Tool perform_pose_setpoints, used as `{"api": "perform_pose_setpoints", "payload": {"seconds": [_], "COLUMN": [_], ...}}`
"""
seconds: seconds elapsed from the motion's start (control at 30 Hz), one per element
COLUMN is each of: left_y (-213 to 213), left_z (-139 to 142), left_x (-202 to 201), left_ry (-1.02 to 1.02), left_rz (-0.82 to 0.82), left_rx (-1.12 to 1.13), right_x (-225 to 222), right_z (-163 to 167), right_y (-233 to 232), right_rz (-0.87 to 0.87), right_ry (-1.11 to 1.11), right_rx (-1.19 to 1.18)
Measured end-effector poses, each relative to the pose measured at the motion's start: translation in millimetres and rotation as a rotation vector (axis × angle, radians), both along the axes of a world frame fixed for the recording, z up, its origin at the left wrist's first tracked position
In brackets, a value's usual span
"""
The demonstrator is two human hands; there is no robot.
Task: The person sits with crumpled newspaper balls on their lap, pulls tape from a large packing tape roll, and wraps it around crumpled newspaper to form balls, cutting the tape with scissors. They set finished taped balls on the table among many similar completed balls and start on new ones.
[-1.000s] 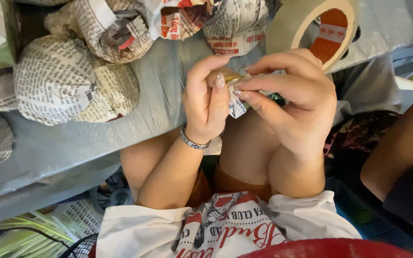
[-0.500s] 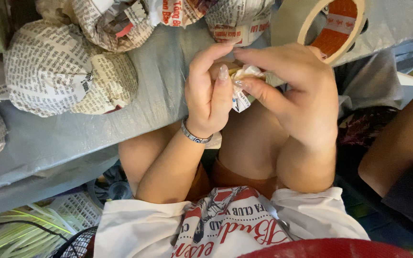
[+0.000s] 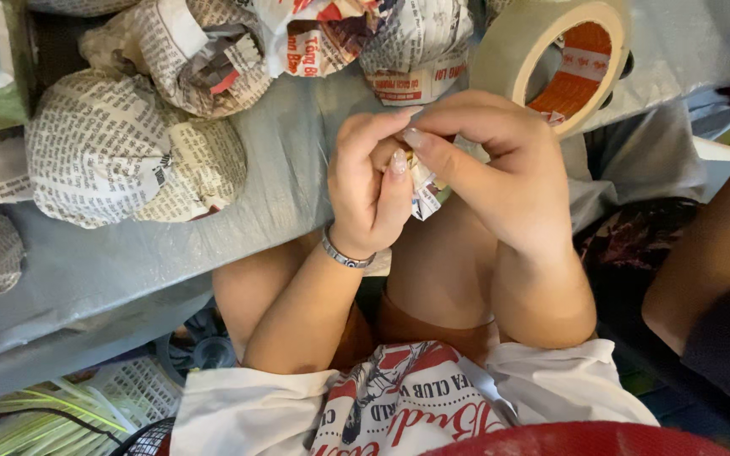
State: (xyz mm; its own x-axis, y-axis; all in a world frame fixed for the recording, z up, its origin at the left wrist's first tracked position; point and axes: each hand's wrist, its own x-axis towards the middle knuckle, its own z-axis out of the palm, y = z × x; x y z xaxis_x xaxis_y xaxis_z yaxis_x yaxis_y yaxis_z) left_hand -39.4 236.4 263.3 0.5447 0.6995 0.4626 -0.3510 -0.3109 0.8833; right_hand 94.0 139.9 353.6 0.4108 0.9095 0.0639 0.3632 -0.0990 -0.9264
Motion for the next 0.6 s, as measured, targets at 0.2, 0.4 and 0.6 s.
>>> {"api": "perform_pose_setpoints", "payload": {"seconds": [0.2,0.4,0.6], "left_y": [3,-2,-6], "left_z": [0,-2,-8], "left_x": [-1,-3,-4], "left_ry": [0.002,-0.014,-0.083], "left_rz": [-0.025,-0.049,-0.203], "left_rx": [0.093,-0.039,-0.216], "right_x": [-11,-28,-43], "right_z": [-26,-27,-9], "right_y": [1,5,6], "right_rz": [-0.096,-0.193,-0.313], "right_ry": [0.518,0.628,-0.238], "right_rx": [0.144,0.244,0.185]}}
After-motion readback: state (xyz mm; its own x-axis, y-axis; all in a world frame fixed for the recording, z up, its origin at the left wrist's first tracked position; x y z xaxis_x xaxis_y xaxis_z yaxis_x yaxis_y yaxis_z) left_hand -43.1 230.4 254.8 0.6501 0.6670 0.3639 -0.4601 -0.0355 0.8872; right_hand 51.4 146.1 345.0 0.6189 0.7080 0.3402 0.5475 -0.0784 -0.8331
